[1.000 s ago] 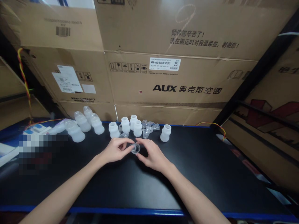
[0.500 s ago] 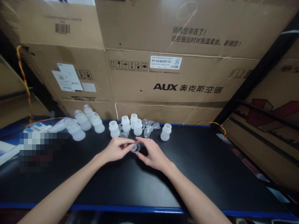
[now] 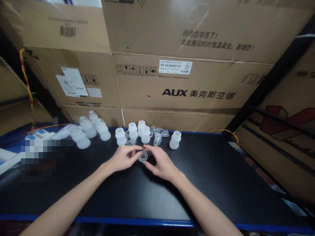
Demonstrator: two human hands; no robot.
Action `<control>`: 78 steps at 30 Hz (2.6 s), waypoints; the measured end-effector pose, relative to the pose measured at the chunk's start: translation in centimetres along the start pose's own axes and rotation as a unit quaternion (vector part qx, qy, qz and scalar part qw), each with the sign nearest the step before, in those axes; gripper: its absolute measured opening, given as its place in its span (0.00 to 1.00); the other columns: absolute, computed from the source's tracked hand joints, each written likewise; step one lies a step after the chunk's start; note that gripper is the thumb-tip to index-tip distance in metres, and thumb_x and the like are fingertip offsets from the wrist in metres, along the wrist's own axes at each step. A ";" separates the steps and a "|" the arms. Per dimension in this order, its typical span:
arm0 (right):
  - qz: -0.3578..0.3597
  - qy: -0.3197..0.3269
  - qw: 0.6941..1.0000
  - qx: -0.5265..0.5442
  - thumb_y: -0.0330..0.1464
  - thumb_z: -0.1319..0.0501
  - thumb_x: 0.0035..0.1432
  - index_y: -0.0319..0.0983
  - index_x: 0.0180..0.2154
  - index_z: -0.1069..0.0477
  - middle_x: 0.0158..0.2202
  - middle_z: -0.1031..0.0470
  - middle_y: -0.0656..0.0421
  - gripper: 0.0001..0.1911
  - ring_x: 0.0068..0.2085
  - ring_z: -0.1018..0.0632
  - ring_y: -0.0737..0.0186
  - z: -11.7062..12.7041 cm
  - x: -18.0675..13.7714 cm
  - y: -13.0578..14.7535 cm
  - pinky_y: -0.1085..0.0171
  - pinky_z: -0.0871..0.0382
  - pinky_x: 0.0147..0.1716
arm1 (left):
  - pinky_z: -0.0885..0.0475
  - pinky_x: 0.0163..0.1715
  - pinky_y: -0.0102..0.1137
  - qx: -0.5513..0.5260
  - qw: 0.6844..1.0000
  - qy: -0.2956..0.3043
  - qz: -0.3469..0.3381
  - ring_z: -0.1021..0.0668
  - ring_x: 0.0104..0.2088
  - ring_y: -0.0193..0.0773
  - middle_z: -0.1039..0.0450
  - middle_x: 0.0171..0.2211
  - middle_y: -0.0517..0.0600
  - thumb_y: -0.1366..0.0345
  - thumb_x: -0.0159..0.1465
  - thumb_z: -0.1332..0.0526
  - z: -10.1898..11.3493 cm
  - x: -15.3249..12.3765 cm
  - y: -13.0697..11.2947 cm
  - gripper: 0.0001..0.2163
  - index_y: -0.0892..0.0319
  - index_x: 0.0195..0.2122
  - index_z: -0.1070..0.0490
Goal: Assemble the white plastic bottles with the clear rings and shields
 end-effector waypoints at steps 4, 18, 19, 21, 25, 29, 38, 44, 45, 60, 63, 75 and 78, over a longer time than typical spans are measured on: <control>0.003 -0.016 1.000 0.001 0.32 0.34 0.64 0.47 0.68 0.44 0.56 0.25 0.53 0.35 0.55 0.23 0.51 0.3 -0.1 -0.1 0.48 0.29 0.56 | 0.39 0.26 0.25 -0.049 0.998 -0.002 0.031 0.35 0.21 0.28 0.33 0.20 0.41 0.58 0.66 0.37 0.1 0.1 0.1 0.13 0.55 0.48 0.21; 0.038 -0.066 0.997 0.002 0.31 0.35 0.65 0.46 0.68 0.44 0.55 0.25 0.52 0.34 0.53 0.22 0.53 0.6 -0.2 0.0 0.51 0.27 0.55 | 0.25 0.20 0.26 -0.353 0.916 0.059 0.181 0.20 0.27 0.36 0.21 0.32 0.51 0.52 0.58 0.32 -3.1 0.4 1.0 0.19 0.60 0.43 0.28; 0.041 -0.065 0.997 0.000 0.30 0.35 0.65 0.46 0.67 0.44 0.55 0.25 0.52 0.34 0.53 0.22 0.53 0.5 -0.2 0.1 0.51 0.28 0.55 | 0.25 0.20 0.25 -0.359 0.912 0.056 0.190 0.20 0.26 0.36 0.21 0.31 0.51 0.53 0.57 0.31 -3.2 0.4 1.0 0.18 0.60 0.41 0.29; 0.046 -0.058 0.997 -0.003 0.30 0.35 0.65 0.46 0.67 0.43 0.55 0.25 0.52 0.33 0.54 0.23 0.53 0.4 -0.2 0.4 0.51 0.28 0.54 | 0.26 0.19 0.24 -0.368 0.905 0.054 0.205 0.20 0.25 0.35 0.22 0.28 0.49 0.56 0.57 0.31 -3.4 0.3 1.1 0.15 0.60 0.39 0.29; 0.050 -0.034 0.998 -0.004 0.30 0.35 0.64 0.47 0.67 0.44 0.55 0.25 0.53 0.34 0.53 0.23 0.53 -0.1 -0.1 0.9 0.52 0.28 0.54 | 0.25 0.19 0.23 -0.388 0.892 0.064 0.221 0.21 0.22 0.32 0.24 0.26 0.45 0.66 0.54 0.32 -3.6 0.1 1.1 0.11 0.59 0.35 0.31; 0.029 -0.002 0.999 0.015 0.32 0.33 0.63 0.46 0.67 0.43 0.59 0.29 0.51 0.35 0.58 0.27 0.51 -0.4 0.0 0.7 0.50 0.31 0.58 | 0.23 0.22 0.24 -0.415 0.878 0.091 0.218 0.20 0.23 0.33 0.24 0.25 0.44 0.68 0.53 0.33 -3.7 0.0 0.6 0.11 0.60 0.35 0.32; 0.043 0.006 0.999 0.008 0.37 0.28 0.58 0.46 0.60 0.29 0.56 0.28 0.52 0.29 0.56 0.26 0.52 0.1 0.2 1.0 0.52 0.30 0.56 | 0.26 0.18 0.23 -0.430 0.876 0.117 0.186 0.19 0.19 0.36 0.23 0.20 0.45 0.68 0.55 0.36 -4.4 -0.5 -0.4 0.10 0.58 0.36 0.36; 0.048 -0.004 0.999 -0.009 0.34 0.27 0.56 0.46 0.59 0.27 0.55 0.28 0.52 0.29 0.53 0.25 0.52 -0.1 0.3 1.3 0.52 0.29 0.54 | 0.26 0.18 0.23 -0.444 0.876 0.095 0.161 0.19 0.19 0.35 0.23 0.21 0.44 0.69 0.55 0.36 -4.8 -0.5 -0.1 0.10 0.58 0.36 0.37; 0.044 -0.006 0.999 -0.004 0.34 0.27 0.56 0.46 0.59 0.27 0.54 0.28 0.52 0.29 0.53 0.25 0.52 -0.2 0.4 1.4 0.52 0.29 0.54 | 0.25 0.18 0.23 -0.447 0.875 0.092 0.159 0.19 0.18 0.35 0.23 0.21 0.44 0.69 0.55 0.36 -4.9 -0.5 0.0 0.11 0.58 0.36 0.37; 0.070 0.030 0.997 -0.017 0.47 0.27 0.57 0.46 0.56 0.25 0.51 0.25 0.52 0.28 0.48 0.22 0.52 -0.9 0.9 3.2 0.53 0.27 0.49 | 0.30 0.20 0.21 -0.451 0.874 0.085 0.163 0.26 0.21 0.27 0.26 0.25 0.43 0.69 0.49 0.27 -5.4 -0.3 0.1 0.12 0.62 0.31 0.30; 0.053 -0.002 0.998 -0.024 0.47 0.28 0.57 0.46 0.55 0.26 0.50 0.24 0.53 0.27 0.47 0.22 0.52 -0.5 1.3 2.9 0.53 0.27 0.49 | 0.29 0.25 0.21 -0.453 0.873 0.069 0.167 0.25 0.24 0.28 0.26 0.26 0.44 0.68 0.50 0.27 -4.9 0.1 0.0 0.11 0.63 0.32 0.26; -0.062 -0.038 0.993 0.088 0.39 0.33 0.64 0.44 0.48 0.24 0.43 0.27 0.55 0.12 0.38 0.25 0.60 0.7 0.6 -0.5 0.58 0.24 0.40 | 0.23 0.23 0.27 -0.480 0.841 0.025 0.249 0.18 0.23 0.38 0.21 0.25 0.51 0.62 0.54 0.27 -4.6 0.3 1.8 0.14 0.64 0.37 0.24; -0.097 -0.050 0.987 0.117 0.40 0.34 0.65 0.42 0.49 0.23 0.43 0.27 0.54 0.13 0.39 0.22 0.60 0.6 0.4 -1.6 0.59 0.21 0.39 | 0.20 0.30 0.29 -0.498 0.825 0.013 0.268 0.16 0.29 0.39 0.19 0.32 0.54 0.65 0.54 0.28 -4.4 0.3 1.9 0.12 0.65 0.38 0.23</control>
Point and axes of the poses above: each hand's wrist, its own x-axis towards the middle knuckle, its own z-axis out of the back of the hand, y = z × x, the point moved 5 cm from there along x, towards the middle knuckle
